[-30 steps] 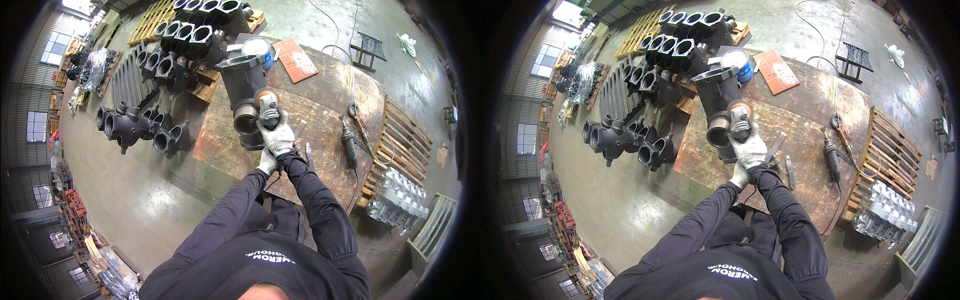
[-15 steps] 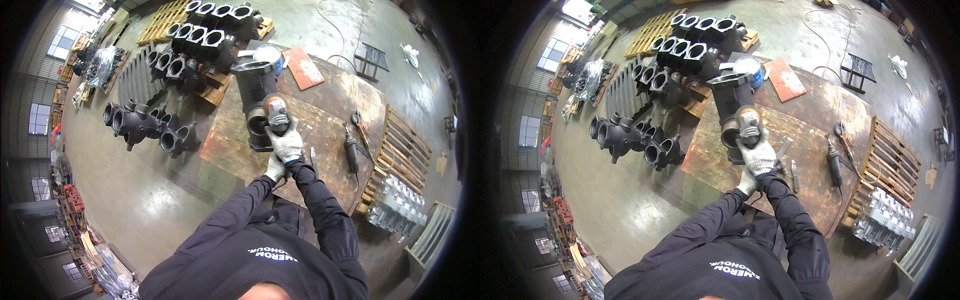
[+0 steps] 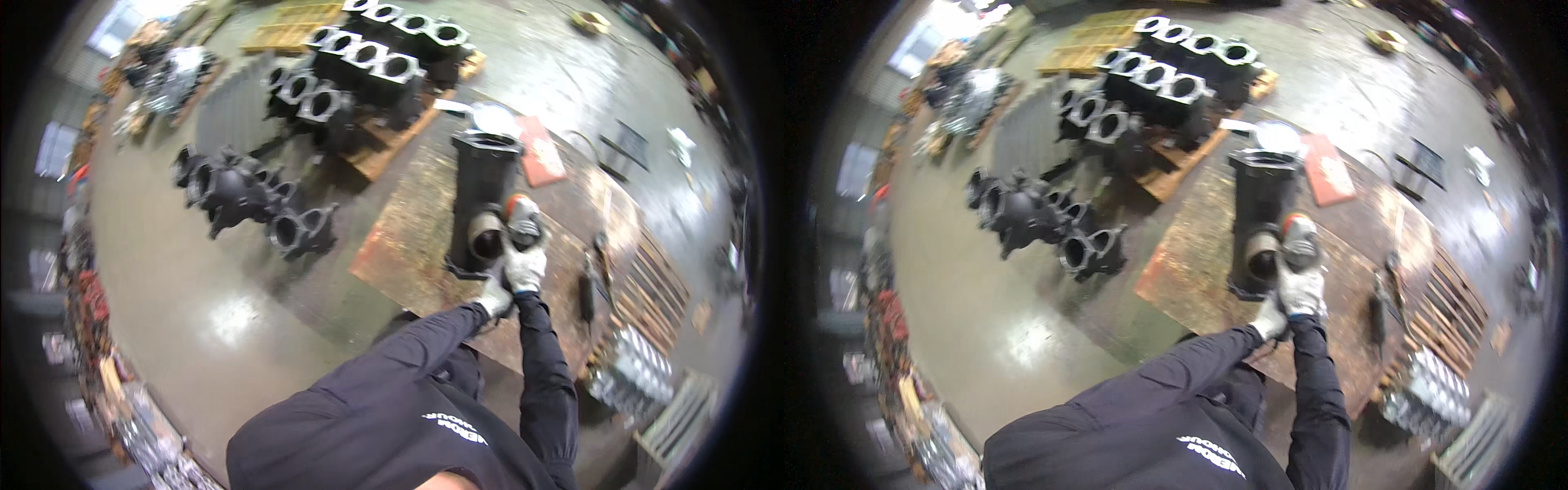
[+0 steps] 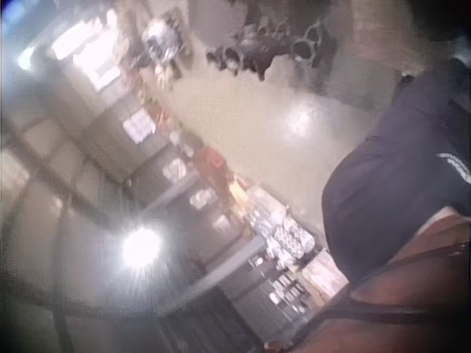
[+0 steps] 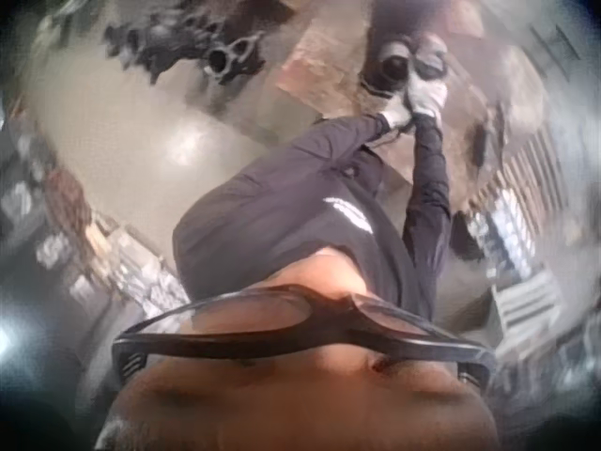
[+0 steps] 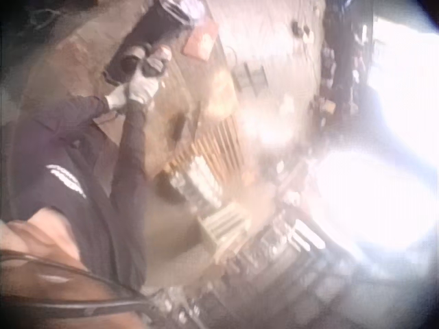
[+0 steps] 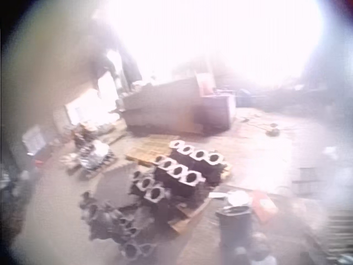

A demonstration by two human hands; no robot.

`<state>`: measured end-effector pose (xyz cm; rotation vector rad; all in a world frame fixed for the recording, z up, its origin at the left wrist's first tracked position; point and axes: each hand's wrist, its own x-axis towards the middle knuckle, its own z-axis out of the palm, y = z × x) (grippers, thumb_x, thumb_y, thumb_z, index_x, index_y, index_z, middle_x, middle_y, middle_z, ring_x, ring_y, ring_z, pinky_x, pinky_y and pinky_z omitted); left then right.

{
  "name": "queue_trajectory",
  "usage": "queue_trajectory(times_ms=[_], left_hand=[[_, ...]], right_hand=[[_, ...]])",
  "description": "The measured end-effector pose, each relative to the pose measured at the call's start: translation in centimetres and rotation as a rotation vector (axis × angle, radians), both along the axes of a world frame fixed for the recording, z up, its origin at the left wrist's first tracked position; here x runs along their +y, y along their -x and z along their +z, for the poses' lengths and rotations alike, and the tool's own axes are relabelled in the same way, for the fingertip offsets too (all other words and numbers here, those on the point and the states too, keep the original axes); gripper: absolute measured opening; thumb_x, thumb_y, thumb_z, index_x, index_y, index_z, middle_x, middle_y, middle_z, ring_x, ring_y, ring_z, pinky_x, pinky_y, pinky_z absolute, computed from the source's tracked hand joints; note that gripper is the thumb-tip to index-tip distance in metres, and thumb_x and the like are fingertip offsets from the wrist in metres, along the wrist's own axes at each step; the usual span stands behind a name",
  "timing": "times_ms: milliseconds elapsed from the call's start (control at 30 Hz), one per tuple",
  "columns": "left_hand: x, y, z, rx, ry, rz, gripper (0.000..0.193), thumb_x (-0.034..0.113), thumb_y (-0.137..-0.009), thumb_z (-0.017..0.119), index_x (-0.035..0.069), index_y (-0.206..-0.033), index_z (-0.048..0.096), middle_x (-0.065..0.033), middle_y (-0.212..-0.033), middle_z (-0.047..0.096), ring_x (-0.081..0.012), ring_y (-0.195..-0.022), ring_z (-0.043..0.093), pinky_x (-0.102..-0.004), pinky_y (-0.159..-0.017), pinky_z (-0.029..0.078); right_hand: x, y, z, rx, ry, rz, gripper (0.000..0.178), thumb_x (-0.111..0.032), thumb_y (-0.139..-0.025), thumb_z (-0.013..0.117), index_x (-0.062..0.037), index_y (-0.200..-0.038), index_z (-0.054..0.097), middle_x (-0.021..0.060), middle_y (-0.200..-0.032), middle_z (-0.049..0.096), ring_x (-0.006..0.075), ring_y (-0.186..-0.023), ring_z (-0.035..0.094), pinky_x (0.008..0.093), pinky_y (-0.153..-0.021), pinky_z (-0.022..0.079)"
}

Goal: The person uses an angle grinder to smooth the interior and exterior surfaces of a large metal pipe component. They reposition the part multiple times to access different areas and continue grinding until the clip ends.

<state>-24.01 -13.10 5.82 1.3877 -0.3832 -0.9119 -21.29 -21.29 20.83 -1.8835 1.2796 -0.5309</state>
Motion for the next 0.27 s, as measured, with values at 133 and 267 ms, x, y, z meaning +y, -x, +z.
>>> queue_trajectory(times_ms=[133, 267], left_hand=[[1.7, -1.0, 3.4, 0.353, -0.033, -0.2, 0.054, -0.004, -0.092, 0.057, 0.004, -0.144, 0.044, -0.0128, -0.136, 0.061, -0.0219, -0.125, 0.058, -0.0361, -0.108, 0.044], [2.9, -1.6, 6.5, 0.242, -0.054, -0.383, 0.065, 0.01, -0.089, 0.071, 0.006, -0.146, 0.04, -0.0143, -0.138, 0.061, -0.0258, -0.135, 0.053, -0.0391, -0.114, 0.039]], right_hand=[[1.7, 0.4, 1.2, 0.201, -0.053, -0.163, 0.089, -0.051, -0.078, 0.084, -0.0123, -0.145, 0.039, 0.0269, -0.118, 0.069, 0.0427, -0.111, 0.068, 0.0487, -0.094, 0.053], [2.4, 1.1, 1.7, 0.238, -0.057, -0.208, 0.091, -0.058, -0.079, 0.08, -0.0185, -0.148, 0.035, 0.0263, -0.118, 0.07, 0.0463, -0.104, 0.07, 0.0503, -0.093, 0.052]])
